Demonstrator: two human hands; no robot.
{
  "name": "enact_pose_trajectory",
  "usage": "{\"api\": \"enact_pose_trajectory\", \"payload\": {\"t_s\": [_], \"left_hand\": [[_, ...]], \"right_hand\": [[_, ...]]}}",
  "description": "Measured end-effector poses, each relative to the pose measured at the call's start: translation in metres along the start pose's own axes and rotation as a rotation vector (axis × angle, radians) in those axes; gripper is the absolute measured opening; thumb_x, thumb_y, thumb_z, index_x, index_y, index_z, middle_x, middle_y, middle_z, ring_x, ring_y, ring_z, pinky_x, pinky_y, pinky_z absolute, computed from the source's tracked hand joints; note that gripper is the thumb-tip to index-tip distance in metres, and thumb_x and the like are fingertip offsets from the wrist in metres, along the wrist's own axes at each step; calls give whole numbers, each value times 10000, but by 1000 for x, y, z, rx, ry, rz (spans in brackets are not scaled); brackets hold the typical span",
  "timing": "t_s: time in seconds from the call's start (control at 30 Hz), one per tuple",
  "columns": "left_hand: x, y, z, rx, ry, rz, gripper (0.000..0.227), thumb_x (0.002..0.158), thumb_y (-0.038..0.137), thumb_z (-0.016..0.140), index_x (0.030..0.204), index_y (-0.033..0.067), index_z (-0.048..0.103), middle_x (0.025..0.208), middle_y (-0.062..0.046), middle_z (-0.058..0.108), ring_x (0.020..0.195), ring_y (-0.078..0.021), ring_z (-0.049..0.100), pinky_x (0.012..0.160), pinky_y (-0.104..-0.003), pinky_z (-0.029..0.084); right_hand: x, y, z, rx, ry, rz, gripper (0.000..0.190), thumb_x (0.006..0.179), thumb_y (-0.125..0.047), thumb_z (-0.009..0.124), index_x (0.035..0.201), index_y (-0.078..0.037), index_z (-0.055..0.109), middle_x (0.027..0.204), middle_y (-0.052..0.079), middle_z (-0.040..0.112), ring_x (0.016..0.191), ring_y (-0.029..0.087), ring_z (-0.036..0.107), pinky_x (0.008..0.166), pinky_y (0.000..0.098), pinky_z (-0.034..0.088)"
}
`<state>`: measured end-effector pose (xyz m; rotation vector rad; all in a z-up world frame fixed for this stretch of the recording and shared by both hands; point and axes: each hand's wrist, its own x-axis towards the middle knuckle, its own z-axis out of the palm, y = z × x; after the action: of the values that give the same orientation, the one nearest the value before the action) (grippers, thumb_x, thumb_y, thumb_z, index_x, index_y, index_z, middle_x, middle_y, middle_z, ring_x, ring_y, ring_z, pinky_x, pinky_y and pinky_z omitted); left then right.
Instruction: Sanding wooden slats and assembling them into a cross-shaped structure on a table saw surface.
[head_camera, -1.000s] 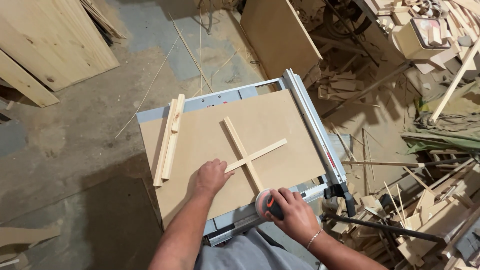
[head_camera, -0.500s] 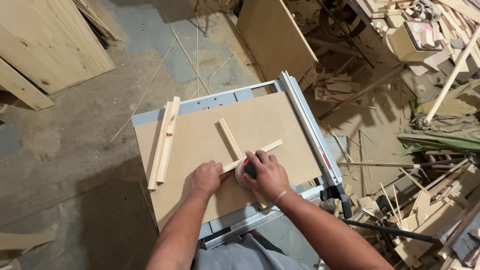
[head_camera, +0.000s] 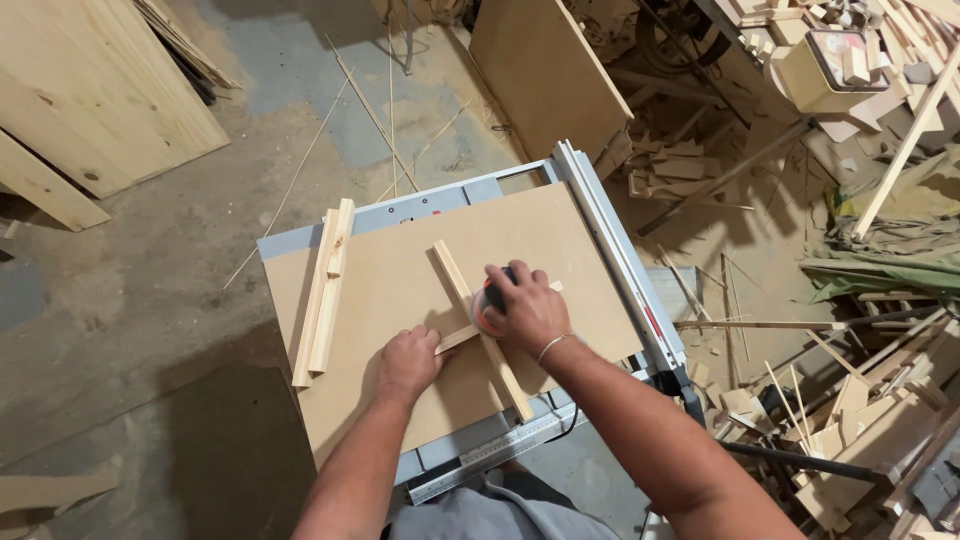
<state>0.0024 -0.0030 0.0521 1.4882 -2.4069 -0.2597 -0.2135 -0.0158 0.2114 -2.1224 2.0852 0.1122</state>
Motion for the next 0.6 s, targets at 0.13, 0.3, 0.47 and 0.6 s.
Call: {"api": "enact_pose_trajectory", "payload": {"t_s": [0.13,0.3,0.47,0.6], "left_hand": [[-1,-12,32,4,10,27,362,798,534,717,830,180,645,790,-58,603,763,-304,704,686,-419,612],[0,-12,32,19,84,62,466,797,634,701,775,178,607,732,-57,572,691,-311,695,629,-413,606],[1,-14,40,24,102,70,479,804,649,686,763,179,599,718,-53,569,676,-308,698,613,-406,604],[2,-14,39,26,134,82,463,795,635,704,745,188,593,699,-52,563,647,-304,691,597,-397,599]], "right_hand": [[3,22,-10,-12,-37,66,732,845,-489,721,1495,-318,430,1424,82,466,1213,359,567,898,472,612],[7,46,-24,-9,-52,188,720,854,-462,734,1494,-339,428,1406,57,468,1233,342,556,925,488,602],[19,79,-18,-21,-41,255,722,849,-492,726,1494,-364,428,1405,29,469,1240,323,557,939,485,598],[27,103,-7,-27,-5,285,736,841,-489,738,1490,-358,418,1389,31,460,1267,339,550,977,492,581]]}}
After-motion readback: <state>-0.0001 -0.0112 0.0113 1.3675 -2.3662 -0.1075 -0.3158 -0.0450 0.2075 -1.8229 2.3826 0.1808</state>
